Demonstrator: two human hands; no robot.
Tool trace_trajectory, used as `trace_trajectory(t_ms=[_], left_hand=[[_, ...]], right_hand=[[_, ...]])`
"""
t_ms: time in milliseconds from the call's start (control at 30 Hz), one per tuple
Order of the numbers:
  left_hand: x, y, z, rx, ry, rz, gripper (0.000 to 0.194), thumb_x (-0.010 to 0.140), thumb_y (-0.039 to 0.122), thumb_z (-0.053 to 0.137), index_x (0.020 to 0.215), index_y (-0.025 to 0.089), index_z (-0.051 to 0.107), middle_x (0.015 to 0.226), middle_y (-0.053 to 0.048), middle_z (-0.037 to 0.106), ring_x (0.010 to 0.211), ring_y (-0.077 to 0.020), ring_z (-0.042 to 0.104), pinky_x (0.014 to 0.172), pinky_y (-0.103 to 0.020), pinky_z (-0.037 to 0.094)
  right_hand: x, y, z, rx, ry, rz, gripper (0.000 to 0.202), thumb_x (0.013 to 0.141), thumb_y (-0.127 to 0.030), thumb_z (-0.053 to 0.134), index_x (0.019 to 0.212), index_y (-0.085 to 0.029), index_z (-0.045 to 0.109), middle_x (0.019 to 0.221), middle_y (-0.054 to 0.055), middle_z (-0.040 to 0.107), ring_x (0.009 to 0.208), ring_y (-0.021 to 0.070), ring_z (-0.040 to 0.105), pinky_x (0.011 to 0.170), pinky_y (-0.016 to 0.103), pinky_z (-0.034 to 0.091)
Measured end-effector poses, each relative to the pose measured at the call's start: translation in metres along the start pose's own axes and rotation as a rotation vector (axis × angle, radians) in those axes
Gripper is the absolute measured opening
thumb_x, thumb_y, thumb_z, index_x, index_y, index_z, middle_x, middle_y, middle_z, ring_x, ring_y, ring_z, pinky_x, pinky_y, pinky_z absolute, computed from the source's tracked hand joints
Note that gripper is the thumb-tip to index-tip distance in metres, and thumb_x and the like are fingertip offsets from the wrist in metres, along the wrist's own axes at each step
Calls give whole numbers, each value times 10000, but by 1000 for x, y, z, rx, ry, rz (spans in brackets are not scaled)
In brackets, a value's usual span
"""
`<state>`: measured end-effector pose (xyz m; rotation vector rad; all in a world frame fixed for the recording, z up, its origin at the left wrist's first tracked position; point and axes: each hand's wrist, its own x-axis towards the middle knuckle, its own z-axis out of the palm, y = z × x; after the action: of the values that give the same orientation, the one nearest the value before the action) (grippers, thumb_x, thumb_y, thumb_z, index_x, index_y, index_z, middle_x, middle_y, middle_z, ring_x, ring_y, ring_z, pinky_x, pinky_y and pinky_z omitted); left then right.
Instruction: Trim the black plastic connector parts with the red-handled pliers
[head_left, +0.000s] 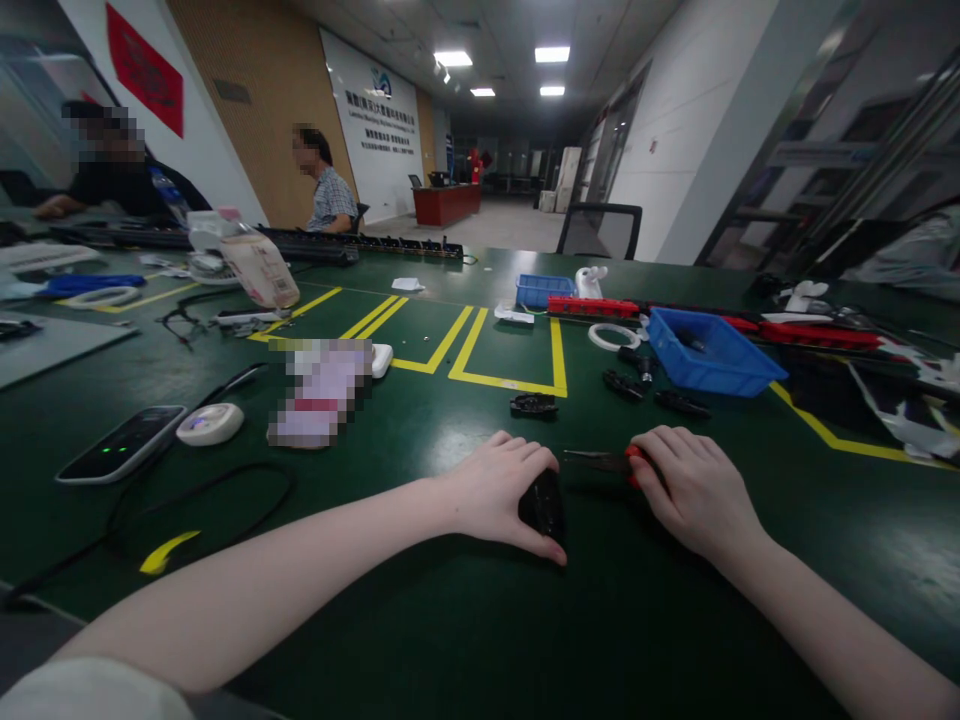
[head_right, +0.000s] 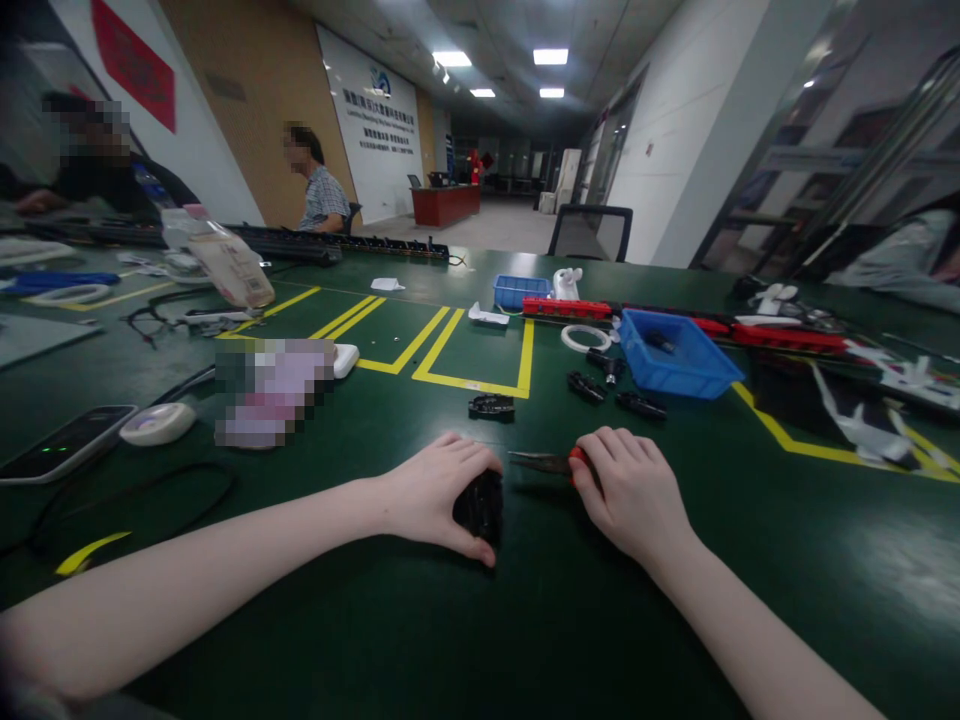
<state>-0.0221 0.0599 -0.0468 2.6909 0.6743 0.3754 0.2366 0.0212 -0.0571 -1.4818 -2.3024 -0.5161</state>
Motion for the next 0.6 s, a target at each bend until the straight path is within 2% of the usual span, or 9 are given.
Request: trace_trajectory(t_ms=[133, 267, 433, 500, 600], left_hand=[[-2, 3, -5, 31, -49, -7, 678, 663, 694, 627, 1077, 172, 503, 1039, -67, 599, 921, -233, 560, 870, -357, 353], [-4, 6, -11, 79, -102, -9, 642, 685, 626, 645, 1101, 162, 491, 1051, -69, 583, 943, -237, 542, 892, -362, 334], [-6, 6, -18, 86, -167, 15, 627, 714, 551, 636, 1163, 150, 458, 1063, -74, 568, 971, -246, 530, 923, -374, 311], [-7, 3, -19, 68, -173, 33, 626, 720, 523, 643, 1183, 151, 445, 1077, -69, 561, 978, -242, 529, 907, -366, 323], [-7, -2, -18, 39, -150, 53, 584, 725, 461, 664, 1168, 148, 447, 1073, -64, 562, 972, -233, 535, 859, -348, 347]], right_hand=[[1, 1, 4, -198, 61, -98, 356, 917, -344, 365, 938, -103, 627, 899, 154, 605, 816, 269, 538, 705, 401, 389], [2, -4, 3, -302, 130, -179, 339, 920, -324, 385, 935, -105, 644, 884, 156, 618, 811, 273, 533, 710, 400, 353], [1, -14, -6, -320, 195, -294, 173, 884, -252, 506, 918, -162, 649, 865, 101, 660, 793, 228, 555, 729, 370, 344], [0, -18, -8, -298, 181, -322, 155, 880, -235, 507, 873, -163, 644, 828, 91, 655, 762, 220, 556, 713, 369, 365], [0, -18, -5, -175, 119, -283, 175, 880, -251, 489, 842, -144, 623, 832, 111, 627, 777, 226, 556, 675, 354, 429]])
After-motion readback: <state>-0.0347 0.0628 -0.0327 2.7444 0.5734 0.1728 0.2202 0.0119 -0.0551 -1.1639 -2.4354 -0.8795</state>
